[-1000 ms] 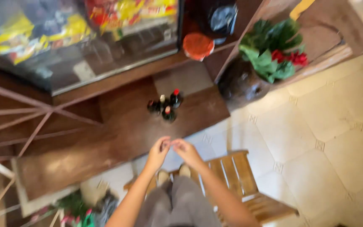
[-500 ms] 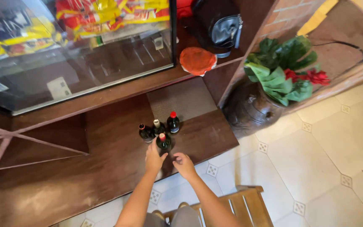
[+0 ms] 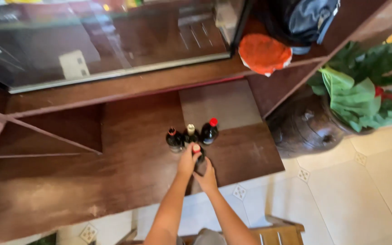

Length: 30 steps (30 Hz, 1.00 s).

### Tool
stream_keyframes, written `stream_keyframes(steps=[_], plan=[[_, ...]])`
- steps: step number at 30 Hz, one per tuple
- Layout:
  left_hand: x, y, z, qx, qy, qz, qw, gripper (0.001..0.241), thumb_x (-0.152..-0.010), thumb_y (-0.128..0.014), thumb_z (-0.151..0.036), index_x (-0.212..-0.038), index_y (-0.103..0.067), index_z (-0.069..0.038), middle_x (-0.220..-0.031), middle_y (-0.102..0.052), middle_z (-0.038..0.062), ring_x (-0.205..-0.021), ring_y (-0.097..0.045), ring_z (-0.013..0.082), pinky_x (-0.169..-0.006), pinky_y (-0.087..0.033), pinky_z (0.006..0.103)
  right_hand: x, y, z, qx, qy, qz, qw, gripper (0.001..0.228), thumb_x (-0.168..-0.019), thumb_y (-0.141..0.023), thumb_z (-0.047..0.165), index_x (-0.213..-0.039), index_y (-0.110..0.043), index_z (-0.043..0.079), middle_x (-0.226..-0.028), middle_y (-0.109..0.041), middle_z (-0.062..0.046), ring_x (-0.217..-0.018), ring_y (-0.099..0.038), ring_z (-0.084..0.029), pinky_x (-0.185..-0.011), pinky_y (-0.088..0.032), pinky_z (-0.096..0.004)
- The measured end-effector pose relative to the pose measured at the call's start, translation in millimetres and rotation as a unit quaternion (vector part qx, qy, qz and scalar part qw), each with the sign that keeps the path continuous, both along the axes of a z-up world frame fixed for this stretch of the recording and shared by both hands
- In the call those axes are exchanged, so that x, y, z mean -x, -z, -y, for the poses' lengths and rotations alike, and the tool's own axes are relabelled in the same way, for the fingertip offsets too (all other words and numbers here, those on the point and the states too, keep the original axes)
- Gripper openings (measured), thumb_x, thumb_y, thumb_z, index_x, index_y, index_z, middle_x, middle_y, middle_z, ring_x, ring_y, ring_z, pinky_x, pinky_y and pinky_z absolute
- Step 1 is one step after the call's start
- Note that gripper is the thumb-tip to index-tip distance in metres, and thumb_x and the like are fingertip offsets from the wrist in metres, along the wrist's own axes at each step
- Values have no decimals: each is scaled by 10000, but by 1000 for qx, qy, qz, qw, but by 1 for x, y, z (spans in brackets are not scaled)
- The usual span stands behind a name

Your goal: Organizes wine bottles on a shelf and cleans a wooden counter with a cloth.

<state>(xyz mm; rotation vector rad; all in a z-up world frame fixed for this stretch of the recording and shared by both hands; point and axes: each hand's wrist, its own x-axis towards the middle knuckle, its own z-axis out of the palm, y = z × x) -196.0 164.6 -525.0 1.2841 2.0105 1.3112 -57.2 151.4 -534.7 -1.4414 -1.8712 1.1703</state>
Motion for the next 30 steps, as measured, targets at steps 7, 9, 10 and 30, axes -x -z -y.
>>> stream_keyframes(steps=[7,9,10,30], plan=[[-10,-71,55,54,6,21,998,474,-918,-715,-295,-1327,-561,-111,-1138,-719,209,-1046,-678,417,-844,-541,466,-4,-62,19,-3,-3,-19,1000,1139,-648,-937,254,-1547,-256,95,-1415,-492,-249,-1319,-491,-400,-1063,-430,-461],[-15,-102,74,62,13,33,997,489,-904,-726,-315,-1326,-569,-123,-1129,-722,209,-1046,-681,416,-839,-546,459,-11,-76,28,-48,-42,-47,997,1177,-589,-958,226,-1537,-276,81,-1390,-527,-240,-1293,-514,-401,-1061,-440,-458],[-17,-119,84,56,10,28,998,489,-904,-726,-315,-1326,-569,-123,-1129,-722,209,-1046,-681,416,-839,-546,459,-14,-95,34,-54,-45,-52,996,1177,-589,-958,226,-1537,-276,81,-1390,-527,-240,-1293,-514,-401,-1061,-440,-458],[-28,-521,210,-14,-63,-127,990,495,-815,-768,-454,-1208,-689,-163,-934,-748,119,-826,-716,337,-670,-557,430,-27,-411,111,21,-237,-289,927,1031,-602,-931,135,-1482,-403,42,-1362,-606,-136,-1269,-597,-242,-1081,-474,-381]])
